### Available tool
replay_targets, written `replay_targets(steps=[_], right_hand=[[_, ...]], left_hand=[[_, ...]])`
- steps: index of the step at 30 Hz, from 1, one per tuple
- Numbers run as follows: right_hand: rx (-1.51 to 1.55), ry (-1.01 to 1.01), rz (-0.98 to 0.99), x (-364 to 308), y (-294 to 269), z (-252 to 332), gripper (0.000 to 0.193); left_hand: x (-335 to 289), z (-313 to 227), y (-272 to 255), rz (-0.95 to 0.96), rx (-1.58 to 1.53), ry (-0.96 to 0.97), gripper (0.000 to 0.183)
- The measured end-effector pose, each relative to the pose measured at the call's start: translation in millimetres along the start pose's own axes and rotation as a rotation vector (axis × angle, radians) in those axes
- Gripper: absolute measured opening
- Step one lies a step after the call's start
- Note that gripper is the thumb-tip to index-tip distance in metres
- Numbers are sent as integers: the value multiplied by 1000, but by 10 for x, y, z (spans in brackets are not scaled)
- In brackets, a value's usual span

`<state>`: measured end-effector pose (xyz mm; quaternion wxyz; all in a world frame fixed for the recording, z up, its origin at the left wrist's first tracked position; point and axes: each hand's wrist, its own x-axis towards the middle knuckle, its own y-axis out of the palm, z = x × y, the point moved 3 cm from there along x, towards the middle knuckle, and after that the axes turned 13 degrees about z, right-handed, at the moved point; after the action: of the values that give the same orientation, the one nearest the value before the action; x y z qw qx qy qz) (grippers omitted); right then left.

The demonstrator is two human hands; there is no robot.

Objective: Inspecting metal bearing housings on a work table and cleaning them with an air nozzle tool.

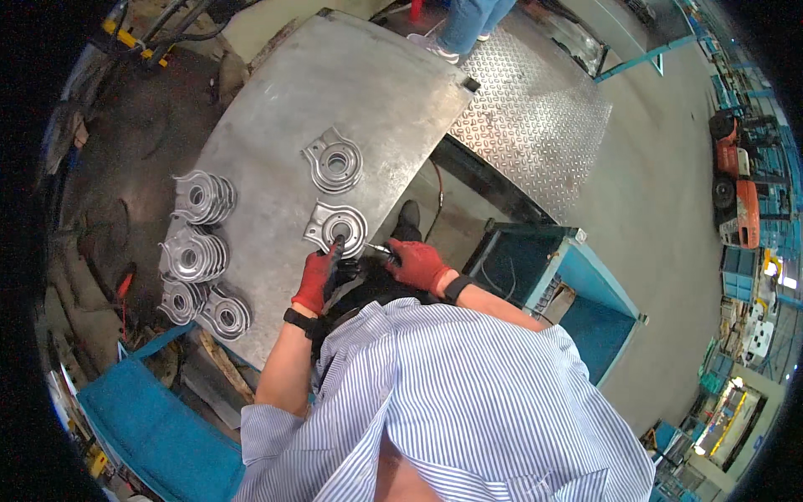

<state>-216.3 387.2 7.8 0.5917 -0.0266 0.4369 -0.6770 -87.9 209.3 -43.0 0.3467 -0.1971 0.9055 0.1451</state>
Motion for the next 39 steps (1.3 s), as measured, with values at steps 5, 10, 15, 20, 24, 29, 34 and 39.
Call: replay_targets(steps=[5,10,15,20,24,29,34,39], right_hand=[[-10,-12,-47,112,148,-112,39],[-17,-41,-96,184,202,-98,37],[9,3,-63,185,222,-100,37],[31,-19,-112,165,238,-71,37],[62,45,-14,150,278,-103,47],[105,107,56,148,258,-81,48],[134,83,-18,127,356,-145,49],[181,101,-8,147,398,-187,52]], left_hand=[[28,-111,74,-118,150,-12,47],[243,139,-86,-262,498,-2,52],[79,-158,45,-292,613,-15,56],[184,-20,-36,-314,630,7,51],[233,39,-50,-305,621,69,48],[142,-84,13,-278,587,114,48],[212,24,-57,-295,620,70,52],[149,-67,-4,-269,609,56,55]])
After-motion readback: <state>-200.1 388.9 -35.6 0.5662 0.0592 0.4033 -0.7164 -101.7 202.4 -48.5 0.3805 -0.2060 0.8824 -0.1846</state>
